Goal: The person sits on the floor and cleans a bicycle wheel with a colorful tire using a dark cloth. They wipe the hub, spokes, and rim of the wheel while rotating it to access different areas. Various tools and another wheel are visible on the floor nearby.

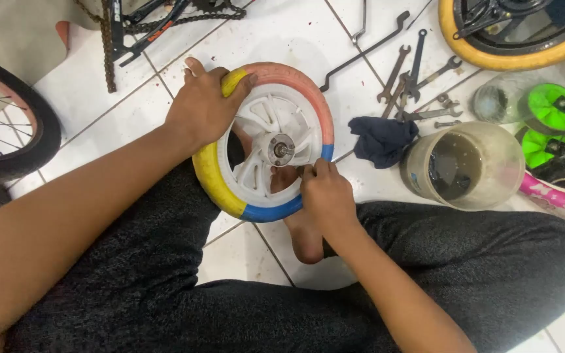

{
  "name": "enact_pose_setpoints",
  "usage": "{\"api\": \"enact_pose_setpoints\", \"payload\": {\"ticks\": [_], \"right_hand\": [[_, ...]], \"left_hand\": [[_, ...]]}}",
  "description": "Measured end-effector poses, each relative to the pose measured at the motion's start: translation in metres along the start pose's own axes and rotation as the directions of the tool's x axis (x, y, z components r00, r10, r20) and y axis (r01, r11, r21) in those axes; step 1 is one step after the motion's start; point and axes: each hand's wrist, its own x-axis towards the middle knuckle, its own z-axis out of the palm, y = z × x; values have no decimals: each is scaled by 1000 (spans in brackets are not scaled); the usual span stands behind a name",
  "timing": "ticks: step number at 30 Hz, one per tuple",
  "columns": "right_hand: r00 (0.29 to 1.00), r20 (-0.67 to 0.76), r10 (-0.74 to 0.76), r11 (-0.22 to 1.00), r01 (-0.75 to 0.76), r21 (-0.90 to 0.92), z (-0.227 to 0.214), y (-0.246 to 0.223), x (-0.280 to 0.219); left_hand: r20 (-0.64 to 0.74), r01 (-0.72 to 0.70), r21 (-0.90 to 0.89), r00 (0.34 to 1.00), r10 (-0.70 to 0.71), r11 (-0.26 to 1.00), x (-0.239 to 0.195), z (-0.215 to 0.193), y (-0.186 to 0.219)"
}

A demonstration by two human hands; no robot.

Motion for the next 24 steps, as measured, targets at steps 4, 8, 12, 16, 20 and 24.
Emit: {"api": "enact_pose_setpoints", "payload": {"ticks": [4,8,12,16,20,24], "right_hand": [[1000,10,24,999,-24,44,-8,4,-7],[957,286,47,945,-135,297,-37,-2,-4],[897,401,184,700,-406,587,-57,6,5],[911,229,342,764,-412,496,-43,26,8],[937,104,335,838,-346,421,-30,18,-2],[979,96,181,899,-205,388,-15,-3,-8]], "left_hand": [[-3,-28,16,1000,28,999,-6,-6,11],[10,72,-6,997,-72,997,-8,-13,29],[7,86,-77,996,-86,993,-5,-3,14],[40,153,-120,988,-149,981,-13,-16,19],[31,159,-130,987,-156,979,-11,-14,26],[33,188,-137,982,-185,973,-9,-17,25]]}}
